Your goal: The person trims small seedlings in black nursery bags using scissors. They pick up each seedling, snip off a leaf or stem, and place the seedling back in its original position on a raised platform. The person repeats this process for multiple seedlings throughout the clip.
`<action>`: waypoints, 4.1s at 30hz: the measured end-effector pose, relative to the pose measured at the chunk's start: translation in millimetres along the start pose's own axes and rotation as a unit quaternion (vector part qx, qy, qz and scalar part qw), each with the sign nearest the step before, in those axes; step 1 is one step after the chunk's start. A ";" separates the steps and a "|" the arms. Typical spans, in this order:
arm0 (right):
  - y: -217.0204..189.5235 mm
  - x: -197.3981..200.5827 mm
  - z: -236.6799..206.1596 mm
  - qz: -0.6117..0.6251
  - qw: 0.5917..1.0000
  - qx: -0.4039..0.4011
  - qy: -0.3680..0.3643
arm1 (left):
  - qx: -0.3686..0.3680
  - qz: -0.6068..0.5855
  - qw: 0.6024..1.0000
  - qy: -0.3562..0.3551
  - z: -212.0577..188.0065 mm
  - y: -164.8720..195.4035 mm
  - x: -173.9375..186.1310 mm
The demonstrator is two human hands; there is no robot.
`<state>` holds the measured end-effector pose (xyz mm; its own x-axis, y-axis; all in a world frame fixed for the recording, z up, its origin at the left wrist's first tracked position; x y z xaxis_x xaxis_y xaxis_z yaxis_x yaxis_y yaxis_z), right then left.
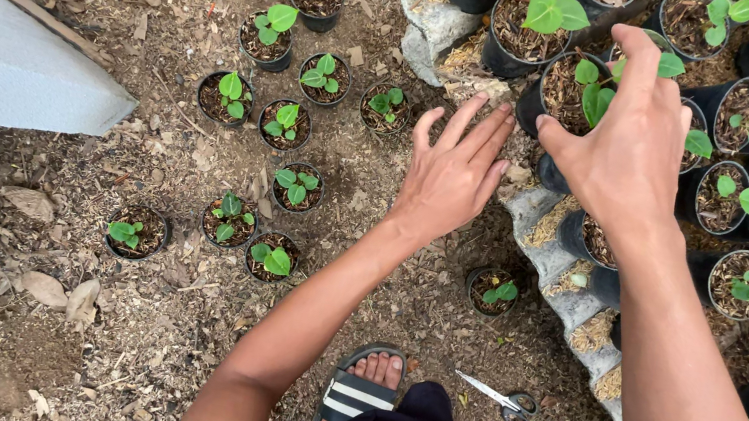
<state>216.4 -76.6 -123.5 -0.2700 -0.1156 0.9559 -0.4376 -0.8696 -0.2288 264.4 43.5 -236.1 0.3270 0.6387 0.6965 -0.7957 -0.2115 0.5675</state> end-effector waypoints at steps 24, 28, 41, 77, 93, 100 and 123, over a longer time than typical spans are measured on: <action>1.8 -2.8 6.3 0.006 0.999 0.019 -0.036 | -0.061 -0.047 0.997 0.005 -19.8 3.8 -3.1; 4.1 -5.0 6.9 0.002 0.999 0.018 -0.042 | -0.055 -0.048 0.997 -0.003 -24.9 7.7 -2.3; 3.3 -5.3 5.2 0.029 0.998 0.041 -0.030 | 0.082 -0.078 0.982 0.152 -18.1 -31.6 6.7; -5.3 1.8 19.9 -0.048 0.996 0.014 -0.073 | 0.279 -0.354 0.879 0.154 145.8 -142.3 68.2; -72.6 48.0 -58.1 0.077 0.970 0.145 0.178 | 0.280 -0.431 0.853 0.096 2.2 -70.0 143.0; -57.7 -69.8 -198.5 0.238 0.962 0.055 0.126 | 0.457 -0.383 0.803 0.015 -127.5 -59.0 98.0; 109.1 -192.3 -353.8 0.176 0.921 -0.337 -0.089 | 0.475 -0.324 0.814 -0.085 -253.3 -42.3 -59.8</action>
<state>-82.8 20.6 -397.4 -0.3777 -0.4623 0.8023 -0.7989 -0.2753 -0.5348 149.4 201.6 -413.0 0.6515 0.7490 0.1206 0.2985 -0.3993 0.8669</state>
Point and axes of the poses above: each hand's wrist, its own z-axis towards the middle knuckle, its own x-axis out of the back of the hand, y = z × x, the point moved 8 cm from there along z, towards the middle knuckle, and after that the axes turned 3 degrees about -z, right-handed, at the moved point
